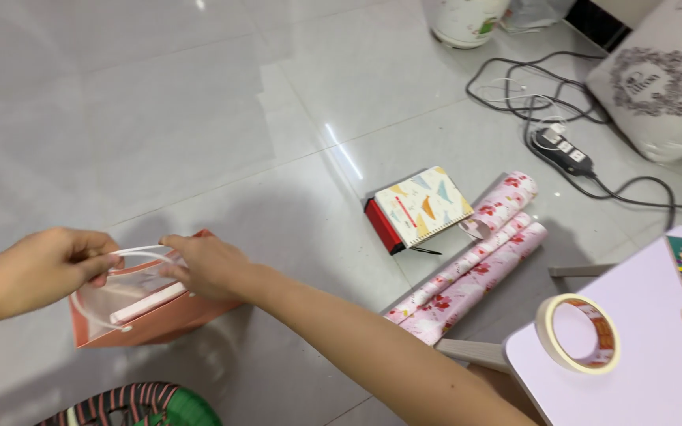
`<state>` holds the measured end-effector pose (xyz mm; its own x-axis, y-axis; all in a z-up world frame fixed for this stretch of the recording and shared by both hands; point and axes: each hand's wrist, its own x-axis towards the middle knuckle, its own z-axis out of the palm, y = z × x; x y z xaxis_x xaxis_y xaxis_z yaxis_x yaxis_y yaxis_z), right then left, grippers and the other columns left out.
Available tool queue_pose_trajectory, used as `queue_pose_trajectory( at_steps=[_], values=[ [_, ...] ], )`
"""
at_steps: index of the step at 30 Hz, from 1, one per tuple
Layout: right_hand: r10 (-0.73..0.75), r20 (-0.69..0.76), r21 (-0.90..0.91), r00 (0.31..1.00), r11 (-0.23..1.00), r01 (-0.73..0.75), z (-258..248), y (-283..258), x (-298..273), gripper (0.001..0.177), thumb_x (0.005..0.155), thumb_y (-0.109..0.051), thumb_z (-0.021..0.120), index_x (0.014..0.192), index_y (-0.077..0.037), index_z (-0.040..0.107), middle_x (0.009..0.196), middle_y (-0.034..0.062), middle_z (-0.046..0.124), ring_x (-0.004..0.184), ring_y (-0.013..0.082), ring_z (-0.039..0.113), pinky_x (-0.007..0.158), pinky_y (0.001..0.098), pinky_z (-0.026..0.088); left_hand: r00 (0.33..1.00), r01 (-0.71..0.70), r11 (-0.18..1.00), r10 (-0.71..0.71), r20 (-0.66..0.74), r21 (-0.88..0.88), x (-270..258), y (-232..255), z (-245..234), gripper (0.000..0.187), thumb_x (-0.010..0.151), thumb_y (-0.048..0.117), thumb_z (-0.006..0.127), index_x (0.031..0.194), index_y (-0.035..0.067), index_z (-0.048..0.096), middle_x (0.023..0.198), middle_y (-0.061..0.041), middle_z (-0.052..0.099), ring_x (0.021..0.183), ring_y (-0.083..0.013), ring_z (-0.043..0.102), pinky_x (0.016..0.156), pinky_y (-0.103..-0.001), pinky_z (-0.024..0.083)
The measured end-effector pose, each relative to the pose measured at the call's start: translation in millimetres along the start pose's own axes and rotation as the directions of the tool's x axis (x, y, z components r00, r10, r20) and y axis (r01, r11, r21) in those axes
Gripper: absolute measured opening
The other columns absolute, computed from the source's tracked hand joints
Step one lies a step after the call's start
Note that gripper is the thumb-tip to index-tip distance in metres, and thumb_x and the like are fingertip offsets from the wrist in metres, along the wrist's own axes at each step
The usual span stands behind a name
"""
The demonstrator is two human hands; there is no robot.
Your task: The person wraps a notebook with patterned paper, trims edges with scissors, and tapes the package. They place the wrapped notebook into a gift bag, then wrap another notebook and cut additional paper.
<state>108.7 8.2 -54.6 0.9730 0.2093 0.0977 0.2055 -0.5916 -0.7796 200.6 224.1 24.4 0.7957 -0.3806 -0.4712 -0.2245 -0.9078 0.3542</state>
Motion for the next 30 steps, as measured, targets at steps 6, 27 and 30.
queue_pose_trajectory(
  at_steps=[6,27,30],
  values=[
    [-0.062,0.105,-0.187,0.993,0.979,0.080,-35,35,-55,0.054,0.098,-0.033,0.057,0.148,-0.014,0.049,0.148,0.0124,0.057,0.128,0.0331,0.060,0.102,0.0475,0.050,0.998,0.038,0.992,-0.032,-0.056,0.119,9,20,7,0.038,0.098,0.032,0.061,0.129,0.012,0.071,0.108,-0.010,0.076,0.098,-0.0243,0.072,0.091,-0.039,0.059],
    [0.379,-0.305,-0.655,0.873,0.582,-0.482,-263,183,-246,0.083,0.099,-0.064,0.038,0.162,-0.014,0.017,0.169,0.0203,0.004,0.156,0.0369,0.003,0.121,0.0597,0.007,0.783,-0.581,0.730,0.622,0.001,0.361,70,287,224,0.077,0.097,0.056,0.051,0.160,0.023,0.021,0.167,-0.016,0.010,0.154,-0.0345,0.006,0.121,-0.059,0.000],
    [0.331,-0.348,-0.635,0.877,0.606,-0.480,-276,197,-258,0.084,0.099,-0.064,0.038,0.162,-0.013,0.015,0.168,0.0207,0.004,0.155,0.0370,0.002,0.121,0.0587,0.006,0.768,-0.579,0.710,0.640,-0.023,0.400,86,318,253,0.082,0.096,0.064,0.046,0.161,0.022,0.016,0.168,-0.017,0.004,0.156,-0.0346,0.002,0.121,-0.059,-0.003]
  ],
)
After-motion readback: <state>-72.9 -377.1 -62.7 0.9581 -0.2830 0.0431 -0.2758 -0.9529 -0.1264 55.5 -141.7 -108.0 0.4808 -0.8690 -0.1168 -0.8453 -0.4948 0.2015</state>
